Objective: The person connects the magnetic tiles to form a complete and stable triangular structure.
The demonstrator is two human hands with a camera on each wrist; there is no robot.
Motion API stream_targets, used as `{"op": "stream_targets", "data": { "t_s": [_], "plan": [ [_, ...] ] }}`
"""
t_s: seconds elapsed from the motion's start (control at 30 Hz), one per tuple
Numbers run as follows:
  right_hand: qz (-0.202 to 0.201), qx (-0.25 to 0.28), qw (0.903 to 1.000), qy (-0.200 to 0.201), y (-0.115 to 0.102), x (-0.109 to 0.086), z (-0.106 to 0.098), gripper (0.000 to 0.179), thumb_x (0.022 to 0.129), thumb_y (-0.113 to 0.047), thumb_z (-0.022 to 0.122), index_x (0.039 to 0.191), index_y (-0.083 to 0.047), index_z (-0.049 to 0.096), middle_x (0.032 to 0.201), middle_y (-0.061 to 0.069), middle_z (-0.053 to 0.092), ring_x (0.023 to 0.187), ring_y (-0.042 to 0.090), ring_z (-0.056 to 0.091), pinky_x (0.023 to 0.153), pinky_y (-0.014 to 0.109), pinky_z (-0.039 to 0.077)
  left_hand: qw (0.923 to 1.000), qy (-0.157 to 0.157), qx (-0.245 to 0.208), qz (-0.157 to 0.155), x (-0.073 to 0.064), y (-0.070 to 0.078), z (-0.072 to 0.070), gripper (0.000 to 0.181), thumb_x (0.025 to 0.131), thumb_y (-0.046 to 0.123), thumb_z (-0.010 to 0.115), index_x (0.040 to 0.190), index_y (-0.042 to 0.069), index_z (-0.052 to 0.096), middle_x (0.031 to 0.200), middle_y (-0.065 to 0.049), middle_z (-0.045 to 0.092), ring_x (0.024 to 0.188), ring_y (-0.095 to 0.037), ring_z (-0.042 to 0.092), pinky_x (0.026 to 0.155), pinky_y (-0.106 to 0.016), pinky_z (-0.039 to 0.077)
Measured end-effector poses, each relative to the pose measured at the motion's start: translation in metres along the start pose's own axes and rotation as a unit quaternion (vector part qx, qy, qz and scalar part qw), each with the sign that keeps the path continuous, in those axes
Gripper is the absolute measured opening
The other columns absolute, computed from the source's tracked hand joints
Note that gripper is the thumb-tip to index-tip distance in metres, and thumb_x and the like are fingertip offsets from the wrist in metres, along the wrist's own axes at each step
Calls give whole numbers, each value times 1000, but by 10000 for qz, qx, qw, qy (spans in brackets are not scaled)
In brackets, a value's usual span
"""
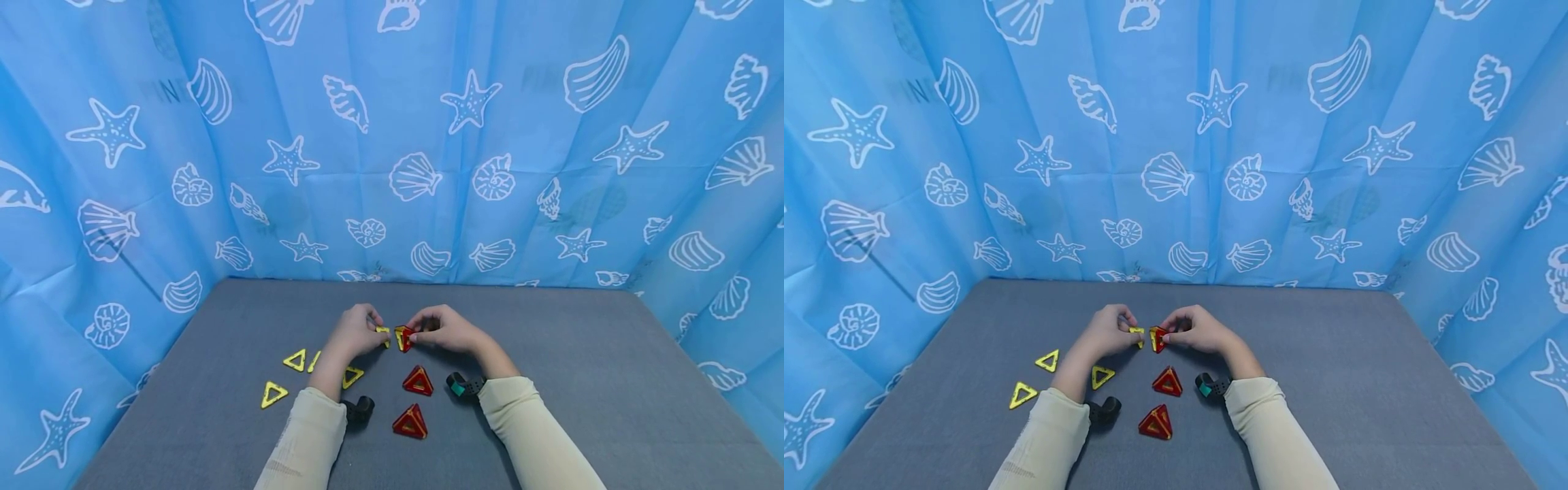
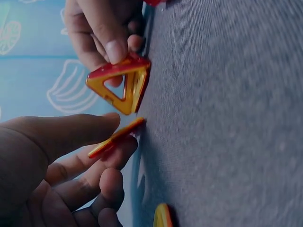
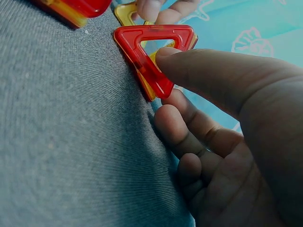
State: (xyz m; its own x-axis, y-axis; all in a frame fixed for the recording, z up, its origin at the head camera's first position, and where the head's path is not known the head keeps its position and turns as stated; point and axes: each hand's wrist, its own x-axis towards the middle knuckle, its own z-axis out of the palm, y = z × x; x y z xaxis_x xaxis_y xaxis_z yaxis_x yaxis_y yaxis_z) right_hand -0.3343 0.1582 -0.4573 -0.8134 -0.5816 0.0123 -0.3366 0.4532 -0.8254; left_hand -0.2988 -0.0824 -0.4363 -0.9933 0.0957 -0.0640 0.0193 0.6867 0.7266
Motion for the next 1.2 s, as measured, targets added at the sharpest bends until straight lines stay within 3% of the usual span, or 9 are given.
{"op": "stream_targets", "data": {
  "t_s": [0.7,1.2],
  "plan": [
    [-73,-9,10000,52,-1,1,2,18,100,-15,74,116,-7,76,103,10,71,81,18,60,70,28,51,9995,-165,-236,101,-4,11,7,18,95,20,81,103,10,68,92,-7,65,74,-21,62,64,-33,50],
    [-151,-13,9999,27,2,1,1,18,100,-15,74,117,-7,75,104,11,72,83,19,61,72,28,51,9962,-375,-581,528,-3,12,5,16,103,19,70,115,7,70,91,-7,71,66,-20,64,58,-34,54]
  ]
}}
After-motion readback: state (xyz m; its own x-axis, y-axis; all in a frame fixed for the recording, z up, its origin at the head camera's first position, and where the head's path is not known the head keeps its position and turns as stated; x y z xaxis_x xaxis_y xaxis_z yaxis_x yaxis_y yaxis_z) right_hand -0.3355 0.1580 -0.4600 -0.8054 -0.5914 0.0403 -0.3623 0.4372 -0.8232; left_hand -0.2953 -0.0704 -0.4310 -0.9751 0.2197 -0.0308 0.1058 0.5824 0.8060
